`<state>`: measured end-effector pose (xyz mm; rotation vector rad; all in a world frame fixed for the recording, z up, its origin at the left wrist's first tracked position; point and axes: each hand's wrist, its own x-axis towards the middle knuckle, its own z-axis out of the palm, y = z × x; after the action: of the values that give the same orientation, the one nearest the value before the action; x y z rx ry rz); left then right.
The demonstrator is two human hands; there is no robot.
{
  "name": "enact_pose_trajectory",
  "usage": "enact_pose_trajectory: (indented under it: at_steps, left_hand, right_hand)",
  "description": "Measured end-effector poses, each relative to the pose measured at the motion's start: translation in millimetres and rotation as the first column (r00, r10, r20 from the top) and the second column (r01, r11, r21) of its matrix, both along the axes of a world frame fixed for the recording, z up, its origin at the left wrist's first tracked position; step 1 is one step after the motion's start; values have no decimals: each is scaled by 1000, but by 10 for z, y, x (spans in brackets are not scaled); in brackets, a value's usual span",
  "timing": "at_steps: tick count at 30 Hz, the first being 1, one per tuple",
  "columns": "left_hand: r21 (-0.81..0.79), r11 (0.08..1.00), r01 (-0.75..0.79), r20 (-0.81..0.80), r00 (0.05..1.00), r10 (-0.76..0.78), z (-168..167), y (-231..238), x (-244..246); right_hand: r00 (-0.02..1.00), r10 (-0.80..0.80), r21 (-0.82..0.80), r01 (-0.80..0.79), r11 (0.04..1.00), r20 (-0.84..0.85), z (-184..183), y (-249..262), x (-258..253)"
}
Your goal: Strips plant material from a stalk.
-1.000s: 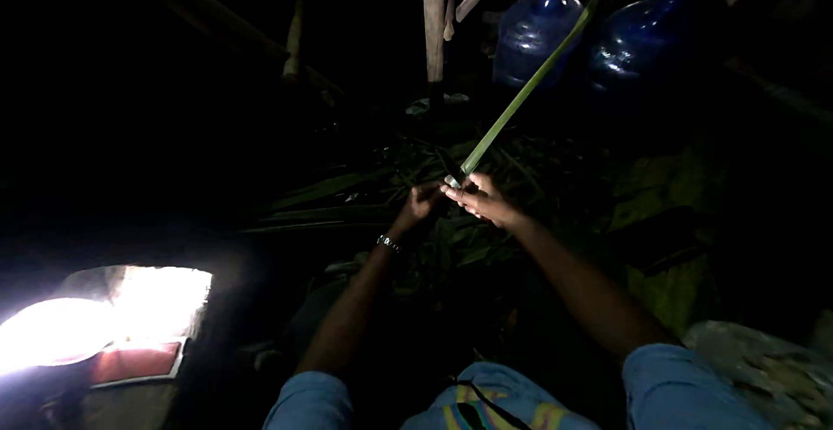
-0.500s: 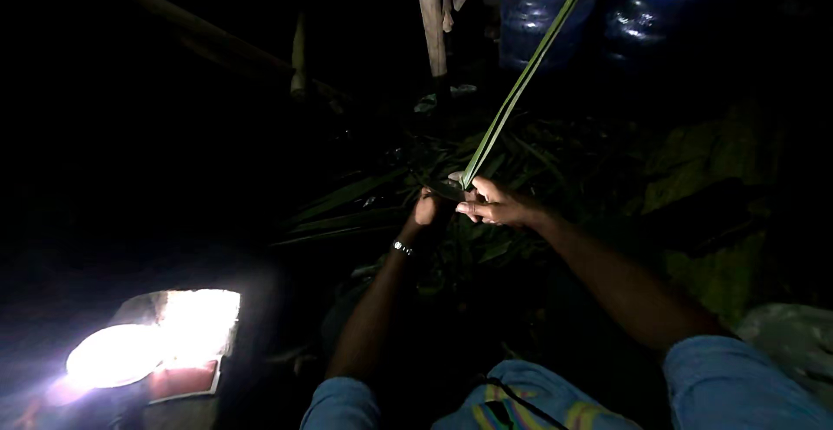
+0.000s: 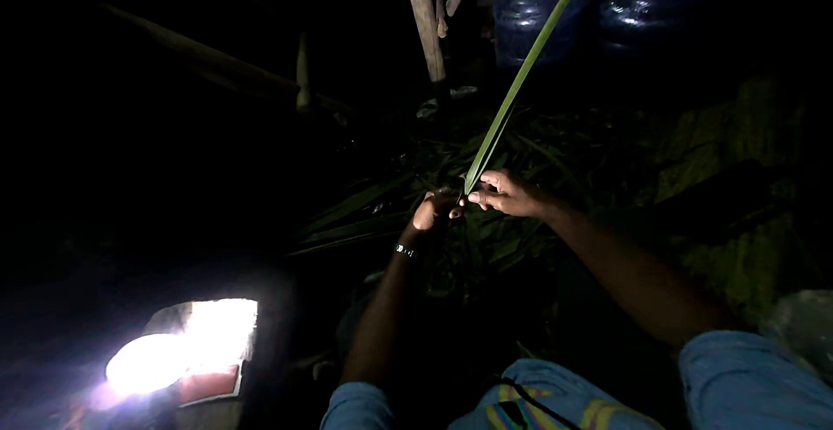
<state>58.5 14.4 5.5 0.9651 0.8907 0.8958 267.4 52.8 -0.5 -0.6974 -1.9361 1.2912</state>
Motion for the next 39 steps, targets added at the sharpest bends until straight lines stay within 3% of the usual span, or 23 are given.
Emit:
enact_pose_trajectory:
  at_steps: [5,8,12,17,26,30,36,37,39]
  left_hand:
    - [51,998,-33,-101,994,38,0,-12,70]
    - [66,997,-42,-117,992,49,-25,5,80]
    - [55,998,-28,-214,976,39,-13,9,55]
    - [90,996,-26,-383,922,58,130,-34,-7]
    - [163,985,-63,-541,829,143,298,-44,-435]
    - [187,981,-56,-539,828,150,381,-53,-548]
    - [202,933,-299,-528,769,361,456,-107,-933]
    - [214,919,-330,-523,756,393,464,-96,-957]
    - [218,909,-355,-507,755,416,455,-83,-915]
  right_hand:
    - [993,-84,-290,57,955,-84,168,-61,42]
    - [981,-109,-367,43,929,-162,138,40,84]
    - [947,-229,-335,145,931,-226,176,100,156]
    - [831,-429,-373,296,880,-353,284,259,400]
    - [726,-539,-374,400,837,-428,327,420,767]
    - [709,-582,-416,425,804,-399,330,450,752]
    - [498,-815,-613,555,562,-296,269,706,1232]
    - [534,-816,-584,597,549,-222,260,693,1263]
    - [675,-738,-420,666,617,-14,214,609,1219]
